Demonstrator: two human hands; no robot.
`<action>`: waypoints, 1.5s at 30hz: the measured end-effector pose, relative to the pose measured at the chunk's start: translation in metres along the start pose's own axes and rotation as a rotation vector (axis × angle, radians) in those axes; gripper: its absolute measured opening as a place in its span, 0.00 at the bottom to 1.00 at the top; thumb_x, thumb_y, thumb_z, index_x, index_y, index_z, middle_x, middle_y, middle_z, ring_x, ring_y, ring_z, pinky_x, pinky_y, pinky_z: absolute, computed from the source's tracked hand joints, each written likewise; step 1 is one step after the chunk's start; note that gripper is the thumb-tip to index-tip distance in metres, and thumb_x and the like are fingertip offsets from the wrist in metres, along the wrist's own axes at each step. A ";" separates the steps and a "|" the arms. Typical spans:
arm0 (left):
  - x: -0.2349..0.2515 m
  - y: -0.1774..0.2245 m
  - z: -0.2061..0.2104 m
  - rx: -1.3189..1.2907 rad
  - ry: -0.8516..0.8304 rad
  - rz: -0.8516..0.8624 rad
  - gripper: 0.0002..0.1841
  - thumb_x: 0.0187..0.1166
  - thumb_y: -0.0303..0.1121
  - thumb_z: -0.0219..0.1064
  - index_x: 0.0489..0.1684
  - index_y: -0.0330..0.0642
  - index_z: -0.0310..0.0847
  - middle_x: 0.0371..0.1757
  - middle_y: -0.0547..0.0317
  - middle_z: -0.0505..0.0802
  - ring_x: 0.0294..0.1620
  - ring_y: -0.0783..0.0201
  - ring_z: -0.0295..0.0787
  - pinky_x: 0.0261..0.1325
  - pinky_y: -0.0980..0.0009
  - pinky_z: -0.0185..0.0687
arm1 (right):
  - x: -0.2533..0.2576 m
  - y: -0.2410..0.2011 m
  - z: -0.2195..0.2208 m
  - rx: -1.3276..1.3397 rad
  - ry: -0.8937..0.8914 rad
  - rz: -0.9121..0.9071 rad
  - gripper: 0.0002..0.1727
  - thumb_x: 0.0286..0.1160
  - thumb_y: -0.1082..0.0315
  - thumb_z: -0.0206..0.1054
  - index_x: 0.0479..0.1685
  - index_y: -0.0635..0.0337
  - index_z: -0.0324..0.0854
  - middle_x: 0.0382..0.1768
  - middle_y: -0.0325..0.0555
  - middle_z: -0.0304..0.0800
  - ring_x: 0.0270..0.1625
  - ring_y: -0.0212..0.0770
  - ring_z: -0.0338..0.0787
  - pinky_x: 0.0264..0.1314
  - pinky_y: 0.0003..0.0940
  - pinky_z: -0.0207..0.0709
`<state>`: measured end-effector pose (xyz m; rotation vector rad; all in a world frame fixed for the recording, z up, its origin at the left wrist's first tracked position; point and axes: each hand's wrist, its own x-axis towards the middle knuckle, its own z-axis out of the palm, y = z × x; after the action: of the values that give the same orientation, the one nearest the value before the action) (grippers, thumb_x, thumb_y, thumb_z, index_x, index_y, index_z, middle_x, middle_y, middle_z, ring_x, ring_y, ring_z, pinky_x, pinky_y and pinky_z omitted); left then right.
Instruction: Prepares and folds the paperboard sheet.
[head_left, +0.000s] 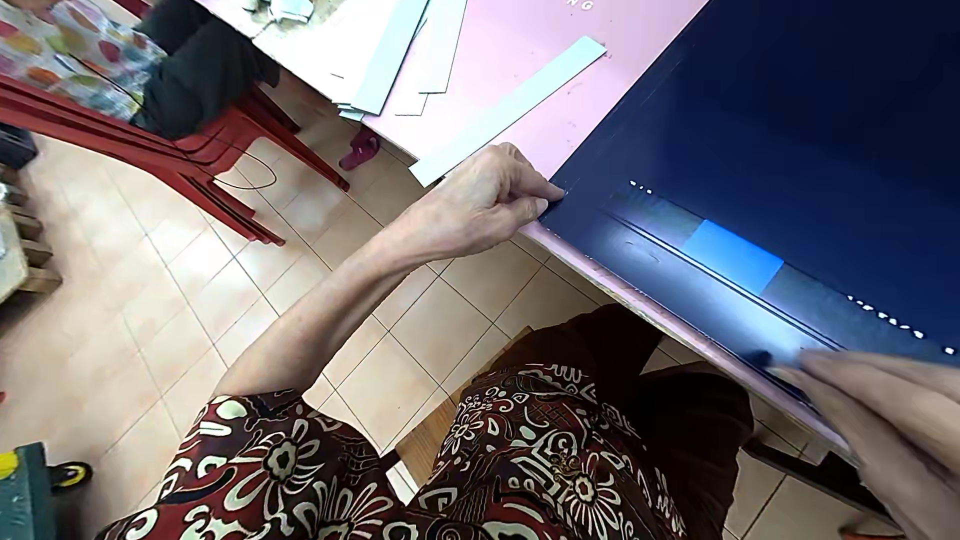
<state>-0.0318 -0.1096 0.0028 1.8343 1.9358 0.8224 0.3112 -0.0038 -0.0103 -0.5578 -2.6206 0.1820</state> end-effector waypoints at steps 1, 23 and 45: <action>-0.001 0.001 0.000 -0.003 0.003 0.001 0.16 0.83 0.30 0.59 0.57 0.38 0.92 0.48 0.53 0.90 0.49 0.73 0.83 0.51 0.80 0.75 | 0.012 -0.002 0.010 0.019 0.006 -0.018 0.16 0.84 0.64 0.64 0.41 0.69 0.91 0.40 0.64 0.95 0.38 0.57 0.95 0.32 0.48 0.80; 0.005 -0.001 -0.006 -0.080 -0.027 0.047 0.16 0.83 0.26 0.55 0.50 0.37 0.93 0.42 0.60 0.92 0.37 0.82 0.80 0.40 0.84 0.72 | 0.057 -0.006 0.018 0.105 -0.136 -0.046 0.18 0.80 0.59 0.64 0.36 0.65 0.94 0.42 0.57 0.92 0.38 0.49 0.88 0.33 0.44 0.72; 0.022 0.007 0.000 -1.105 -0.067 -0.384 0.13 0.91 0.27 0.53 0.45 0.39 0.87 0.36 0.58 0.97 0.37 0.69 0.98 0.46 0.75 0.95 | 0.060 -0.006 -0.002 0.126 -0.057 -0.113 0.11 0.77 0.65 0.69 0.39 0.62 0.94 0.41 0.50 0.94 0.40 0.35 0.90 0.39 0.26 0.76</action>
<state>-0.0281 -0.0876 0.0103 0.7878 1.2495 1.2884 0.2612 0.0160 0.0172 -0.3648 -2.6641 0.3294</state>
